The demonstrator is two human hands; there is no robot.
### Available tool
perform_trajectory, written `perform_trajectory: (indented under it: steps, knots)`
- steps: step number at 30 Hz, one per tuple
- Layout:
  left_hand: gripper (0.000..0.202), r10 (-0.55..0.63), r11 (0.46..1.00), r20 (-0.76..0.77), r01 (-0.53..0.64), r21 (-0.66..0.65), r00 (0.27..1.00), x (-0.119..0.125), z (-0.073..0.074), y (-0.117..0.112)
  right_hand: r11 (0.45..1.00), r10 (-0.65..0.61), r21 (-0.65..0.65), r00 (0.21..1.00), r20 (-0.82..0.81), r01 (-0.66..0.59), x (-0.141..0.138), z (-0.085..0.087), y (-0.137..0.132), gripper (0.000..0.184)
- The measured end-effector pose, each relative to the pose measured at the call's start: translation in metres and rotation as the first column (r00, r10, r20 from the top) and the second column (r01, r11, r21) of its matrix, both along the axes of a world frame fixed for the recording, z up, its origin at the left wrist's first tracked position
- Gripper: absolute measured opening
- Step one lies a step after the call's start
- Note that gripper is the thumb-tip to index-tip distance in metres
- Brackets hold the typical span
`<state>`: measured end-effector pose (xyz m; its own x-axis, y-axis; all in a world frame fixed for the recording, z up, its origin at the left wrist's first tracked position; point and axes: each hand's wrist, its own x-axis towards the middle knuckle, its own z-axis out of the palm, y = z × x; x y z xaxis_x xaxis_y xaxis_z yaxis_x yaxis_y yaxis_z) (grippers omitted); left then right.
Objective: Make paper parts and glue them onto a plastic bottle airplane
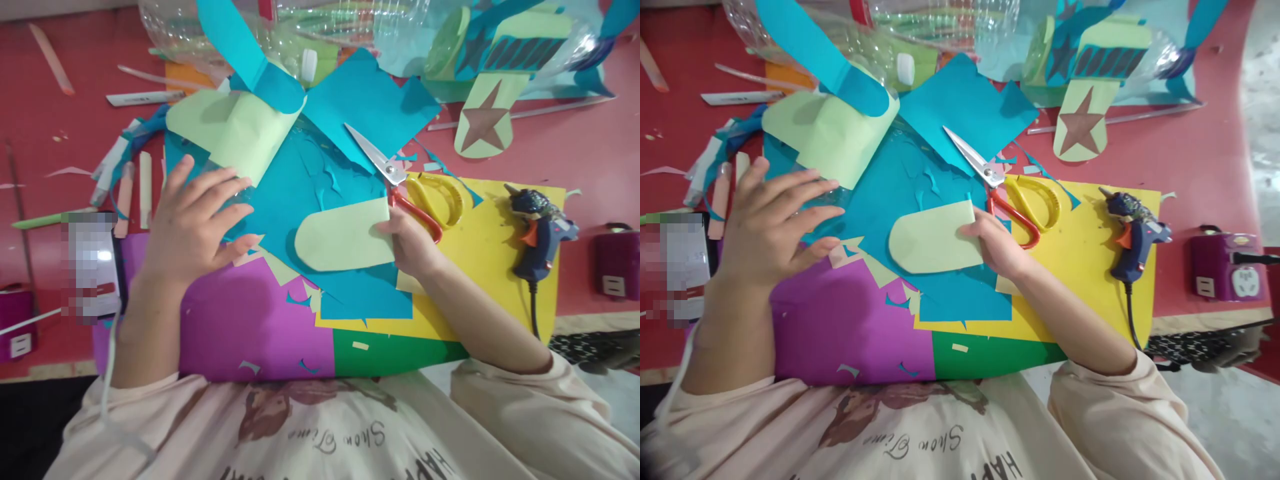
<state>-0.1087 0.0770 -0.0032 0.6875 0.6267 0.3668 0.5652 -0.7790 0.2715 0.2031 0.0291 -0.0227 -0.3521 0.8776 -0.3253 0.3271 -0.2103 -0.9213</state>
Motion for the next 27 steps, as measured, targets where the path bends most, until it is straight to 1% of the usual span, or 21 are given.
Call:
perform_trajectory:
  steps: [2, 4, 5, 6, 7, 8, 9, 10, 11, 12, 13, 15, 16, 17, 20, 21, 22, 23, 25, 26, 27]
  knots:
    - [0.038, -0.051, 0.999, 0.133, 0.049, 0.016, 0.99, 0.012, -0.002, -0.007, 0.99, -0.009, -0.138, 0.976, -0.22, -0.022, -0.003, 0.003, -0.001, 0.033]
    - [0.038, -0.075, 0.996, 0.251, 0.084, -0.028, 0.965, 0.028, -0.003, -0.021, 0.978, -0.002, -0.194, 0.937, -0.348, -0.07, -0.005, 0.004, -0.003, 0.023]
    - [0.037, -0.019, 0.992, 0.299, 0.056, -0.116, 0.954, 0.037, -0.002, -0.028, 0.975, 0.008, -0.201, 0.926, -0.377, -0.09, -0.006, 0.004, -0.004, 0.023]
    - [0.036, 0.031, 0.971, 0.344, 0.054, -0.233, 0.938, 0.046, -0.001, -0.037, 0.972, 0.016, -0.209, 0.919, -0.394, -0.106, -0.008, 0.005, -0.004, 0.023]
    - [0.037, 0.101, 0.921, 0.343, 0.042, -0.387, 0.934, 0.055, 0.0, -0.044, 0.969, 0.023, -0.217, 0.915, -0.404, -0.12, -0.009, 0.005, -0.006, 0.025]
    - [0.039, 0.164, 0.842, 0.3, 0.025, -0.539, 0.94, 0.063, 0.001, -0.051, 0.967, 0.031, -0.219, 0.914, -0.404, -0.129, -0.011, 0.005, -0.007, 0.026]
    - [0.041, 0.209, 0.743, 0.257, 0.018, -0.669, 0.944, 0.07, 0.001, -0.057, 0.969, 0.041, -0.21, 0.919, -0.393, -0.133, -0.012, 0.005, -0.008, 0.027]
    - [0.041, 0.251, 0.637, 0.239, 0.026, -0.771, 0.938, 0.075, -0.001, -0.061, 0.973, 0.054, -0.187, 0.926, -0.374, -0.132, -0.014, 0.005, -0.01, 0.028]
    - [0.039, 0.257, 0.528, 0.217, 0.051, -0.848, 0.942, 0.08, -0.003, -0.064, 0.98, 0.069, -0.152, 0.935, -0.349, -0.129, -0.016, 0.004, -0.012, 0.028]
    - [0.034, 0.248, 0.435, 0.194, 0.07, -0.898, 0.949, 0.083, -0.005, -0.066, 0.987, 0.079, -0.109, 0.944, -0.32, -0.12, -0.017, 0.004, -0.013, 0.027]
    - [0.034, 0.261, 0.393, 0.177, 0.063, -0.917, 0.949, 0.086, -0.009, -0.066, 0.992, 0.083, -0.065, 0.954, -0.288, -0.106, -0.019, 0.003, -0.014, 0.026]
    - [0.037, 0.311, 0.351, 0.141, 0.024, -0.936, 0.94, 0.089, -0.015, -0.065, 0.998, 0.057, 0.012, 0.97, -0.237, -0.055, -0.02, 0.002, -0.016, 0.024]
    - [0.038, 0.351, 0.347, 0.136, 0.006, -0.938, 0.926, 0.089, -0.018, -0.064, 0.999, 0.027, 0.041, 0.974, -0.224, -0.018, -0.02, 0.001, -0.016, 0.024]
    - [0.038, 0.391, 0.349, 0.138, -0.008, -0.937, 0.91, 0.089, -0.02, -0.062, 0.998, -0.011, 0.06, 0.975, -0.221, 0.025, -0.02, 0.0, -0.015, 0.024]
    - [0.036, 0.511, 0.38, 0.163, -0.052, -0.923, 0.844, 0.086, -0.022, -0.057, 0.987, -0.12, 0.076, 0.964, -0.239, 0.142, -0.018, -0.003, -0.013, 0.023]
    - [0.036, 0.539, 0.379, 0.169, -0.059, -0.923, 0.825, 0.086, -0.021, -0.055, 0.983, -0.143, 0.08, 0.961, -0.235, 0.166, -0.018, -0.004, -0.012, 0.022]
    - [0.035, 0.555, 0.364, 0.169, -0.055, -0.93, 0.815, 0.085, -0.021, -0.055, 0.979, -0.157, 0.09, 0.961, -0.227, 0.181, -0.018, -0.004, -0.012, 0.022]
    - [0.036, 0.555, 0.332, 0.159, -0.042, -0.942, 0.816, 0.085, -0.02, -0.054, 0.976, -0.162, 0.108, 0.963, -0.215, 0.189, -0.018, -0.005, -0.012, 0.021]
    - [0.038, 0.52, 0.245, 0.134, 0.004, -0.97, 0.844, 0.085, -0.02, -0.055, 0.971, -0.146, 0.162, 0.972, -0.184, 0.177, -0.019, -0.006, -0.013, 0.018]
    - [0.039, 0.496, 0.213, 0.13, 0.025, -0.977, 0.859, 0.084, -0.02, -0.056, 0.968, -0.13, 0.192, 0.977, -0.168, 0.162, -0.02, -0.007, -0.013, 0.016]
    - [0.039, 0.474, 0.203, 0.131, 0.036, -0.978, 0.871, 0.084, -0.021, -0.057, 0.964, -0.114, 0.222, 0.982, -0.151, 0.146, -0.021, -0.007, -0.014, 0.016]
